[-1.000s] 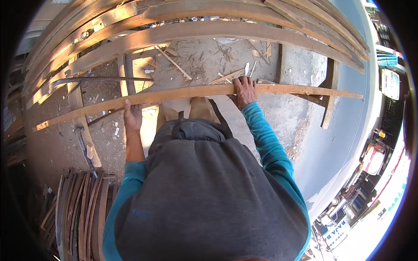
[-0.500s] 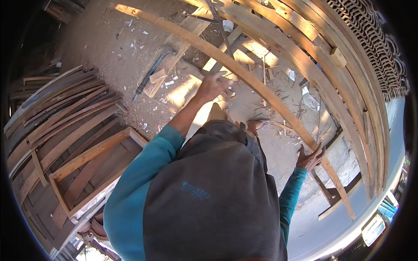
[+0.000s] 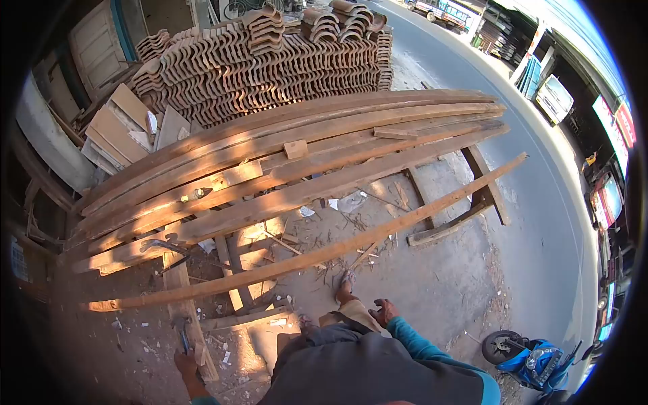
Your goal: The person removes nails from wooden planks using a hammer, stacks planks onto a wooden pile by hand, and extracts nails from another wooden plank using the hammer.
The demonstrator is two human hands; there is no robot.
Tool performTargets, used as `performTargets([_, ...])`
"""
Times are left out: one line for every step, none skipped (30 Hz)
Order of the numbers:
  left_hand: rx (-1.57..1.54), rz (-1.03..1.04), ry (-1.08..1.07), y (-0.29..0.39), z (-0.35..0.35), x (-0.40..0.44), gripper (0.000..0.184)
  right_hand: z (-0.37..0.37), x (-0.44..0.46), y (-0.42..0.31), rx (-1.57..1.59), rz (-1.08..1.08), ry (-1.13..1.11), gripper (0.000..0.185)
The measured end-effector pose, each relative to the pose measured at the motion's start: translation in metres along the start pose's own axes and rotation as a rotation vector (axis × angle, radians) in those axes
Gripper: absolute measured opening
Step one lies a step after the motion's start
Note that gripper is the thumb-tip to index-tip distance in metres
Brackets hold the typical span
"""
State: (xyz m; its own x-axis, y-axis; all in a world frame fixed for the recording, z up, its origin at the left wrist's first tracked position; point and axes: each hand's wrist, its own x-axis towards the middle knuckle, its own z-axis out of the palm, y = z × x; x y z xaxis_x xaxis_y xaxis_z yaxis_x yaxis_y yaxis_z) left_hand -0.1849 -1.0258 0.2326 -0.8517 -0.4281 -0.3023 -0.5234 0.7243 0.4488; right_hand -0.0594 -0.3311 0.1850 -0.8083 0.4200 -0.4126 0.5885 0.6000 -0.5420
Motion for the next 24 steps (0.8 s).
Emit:
performTargets([0.192,0.167,0.116,-0.020,0.012,0.017,0.048,0.001,-0.004,0.014,-0.036,0.008,-0.024,0.059])
performTargets([0.382,0.335,0.234,-0.018,0.015,0.022,0.048,0.000,-0.010,0.022,0.015,0.060,-0.034,0.061])
performTargets([0.379,0.344,0.233,-0.016,0.015,0.027,0.048,-0.002,-0.015,0.030,0.017,0.065,-0.025,0.061])
performTargets([0.363,0.225,0.104,-0.015,0.014,0.032,0.054,-0.003,-0.020,0.039,0.052,0.109,-0.020,0.059])
performTargets([0.349,0.105,-0.023,0.001,0.007,0.030,0.060,-0.005,-0.026,0.043,0.090,0.152,-0.016,0.058])
performTargets([0.352,0.117,-0.022,-0.007,0.012,0.036,0.060,-0.007,-0.031,0.046,0.075,0.171,0.003,0.058])
performTargets([0.430,0.195,0.170,-0.024,0.021,0.041,0.066,-0.007,-0.036,0.050,0.082,0.177,0.009,0.058])
performTargets([0.501,0.272,0.363,-0.044,0.027,0.050,0.074,-0.009,-0.039,0.054,0.079,0.161,0.011,0.057])
performTargets([0.498,0.276,0.364,-0.059,0.023,0.061,0.074,-0.012,-0.040,0.057,0.074,0.142,0.011,0.056])
performTargets([0.532,0.285,0.405,-0.067,0.017,0.070,0.079,-0.014,-0.040,0.059,0.075,0.139,0.014,0.056])
performTargets([0.565,0.292,0.446,-0.073,0.010,0.077,0.084,-0.015,-0.040,0.061,0.048,0.129,0.011,0.056])
performTargets([0.564,0.249,0.469,-0.060,0.003,0.071,0.083,-0.016,-0.038,0.064,0.023,0.118,0.008,0.055])
performTargets([0.562,0.206,0.491,-0.023,-0.012,0.053,0.081,-0.017,-0.035,0.067,0.030,0.114,0.010,0.055])
performTargets([0.560,0.162,0.513,0.040,-0.034,0.022,0.080,-0.023,-0.033,0.062,0.074,0.121,0.008,0.055])
performTargets([0.497,0.174,0.493,0.073,-0.040,0.008,0.076,-0.028,-0.027,0.056,0.118,0.130,0.008,0.055])
performTargets([0.434,0.184,0.472,0.107,-0.045,-0.005,0.073,-0.033,-0.017,0.052,0.128,0.132,0.012,0.055])
performTargets([0.315,0.198,0.418,0.137,-0.044,-0.019,0.066,-0.038,-0.005,0.046,0.117,0.104,0.022,0.054])
performTargets([0.131,0.198,0.378,0.171,-0.035,-0.034,0.054,-0.037,0.000,0.040,0.117,0.097,0.026,0.054])
performTargets([-0.029,0.208,0.313,0.206,-0.021,-0.050,0.043,-0.040,0.006,0.031,0.223,0.068,0.029,0.053])
performTargets([-0.170,0.365,0.299,0.243,-0.003,-0.069,0.025,-0.054,0.007,0.009,0.253,0.019,0.009,0.054])
performTargets([-0.138,0.457,0.260,0.239,0.031,-0.054,0.023,-0.053,0.014,0.001,0.262,-0.047,0.009,0.056])
performTargets([-0.310,0.514,0.137,0.295,0.047,-0.092,0.029,-0.058,0.020,-0.014,0.296,-0.129,-0.013,0.060])
performTargets([-0.382,0.378,-0.028,0.313,0.081,-0.094,0.033,-0.067,0.021,-0.035,0.347,-0.187,-0.033,0.064])
performTargets([-0.630,0.296,-0.224,0.373,0.097,-0.139,0.036,-0.086,0.019,-0.060,0.398,-0.233,-0.116,0.065])
